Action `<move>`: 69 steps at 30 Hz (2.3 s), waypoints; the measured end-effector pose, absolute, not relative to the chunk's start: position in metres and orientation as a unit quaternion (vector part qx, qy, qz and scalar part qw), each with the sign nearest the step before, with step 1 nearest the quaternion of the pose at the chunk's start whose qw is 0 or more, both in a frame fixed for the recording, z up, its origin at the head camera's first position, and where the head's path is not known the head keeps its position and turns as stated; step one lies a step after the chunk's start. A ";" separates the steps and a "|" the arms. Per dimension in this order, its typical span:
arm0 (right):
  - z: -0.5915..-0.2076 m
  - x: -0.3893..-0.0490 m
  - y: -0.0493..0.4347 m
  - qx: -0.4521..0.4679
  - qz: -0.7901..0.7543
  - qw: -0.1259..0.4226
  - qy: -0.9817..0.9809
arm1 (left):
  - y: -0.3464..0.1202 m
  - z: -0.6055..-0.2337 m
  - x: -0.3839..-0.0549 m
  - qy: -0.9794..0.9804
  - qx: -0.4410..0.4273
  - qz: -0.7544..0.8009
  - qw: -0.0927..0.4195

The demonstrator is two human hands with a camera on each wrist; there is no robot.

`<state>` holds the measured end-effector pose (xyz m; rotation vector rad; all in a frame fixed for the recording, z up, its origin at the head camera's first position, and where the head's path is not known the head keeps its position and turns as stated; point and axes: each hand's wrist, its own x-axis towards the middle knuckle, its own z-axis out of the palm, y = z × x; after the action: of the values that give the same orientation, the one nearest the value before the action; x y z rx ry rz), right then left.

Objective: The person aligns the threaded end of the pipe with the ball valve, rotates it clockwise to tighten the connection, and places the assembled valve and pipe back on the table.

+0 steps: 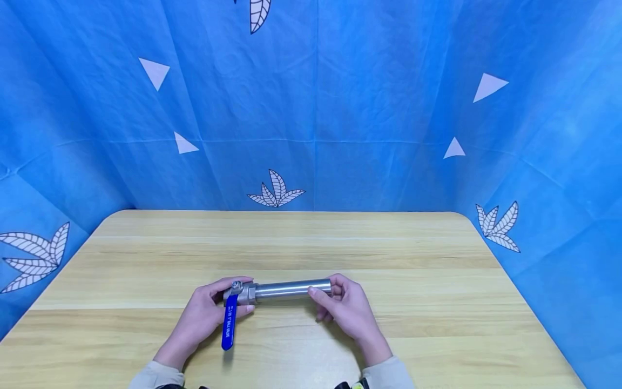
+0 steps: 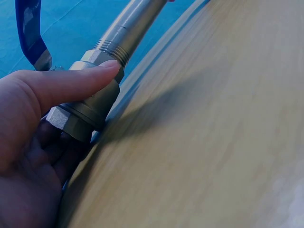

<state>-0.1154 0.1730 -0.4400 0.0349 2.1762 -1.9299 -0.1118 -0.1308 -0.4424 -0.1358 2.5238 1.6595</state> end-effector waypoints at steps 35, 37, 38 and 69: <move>-0.440 -0.115 0.175 0.009 -0.678 0.090 0.729 | -0.132 -0.443 -0.112 0.832 -0.042 0.549 0.060; -0.441 -0.115 0.175 0.007 -0.681 0.096 0.726 | -0.132 -0.443 -0.112 0.833 -0.042 0.548 0.060; -0.441 -0.115 0.175 0.007 -0.682 0.099 0.724 | -0.132 -0.443 -0.112 0.834 -0.043 0.547 0.060; -0.439 -0.114 0.175 -0.015 -0.649 0.087 0.755 | -0.132 -0.441 -0.111 0.834 -0.042 0.546 0.062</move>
<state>-0.1136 0.1752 -0.4391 -0.0452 2.2499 -1.9343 -0.1106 -0.1325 -0.4413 -0.1264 2.5221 1.6515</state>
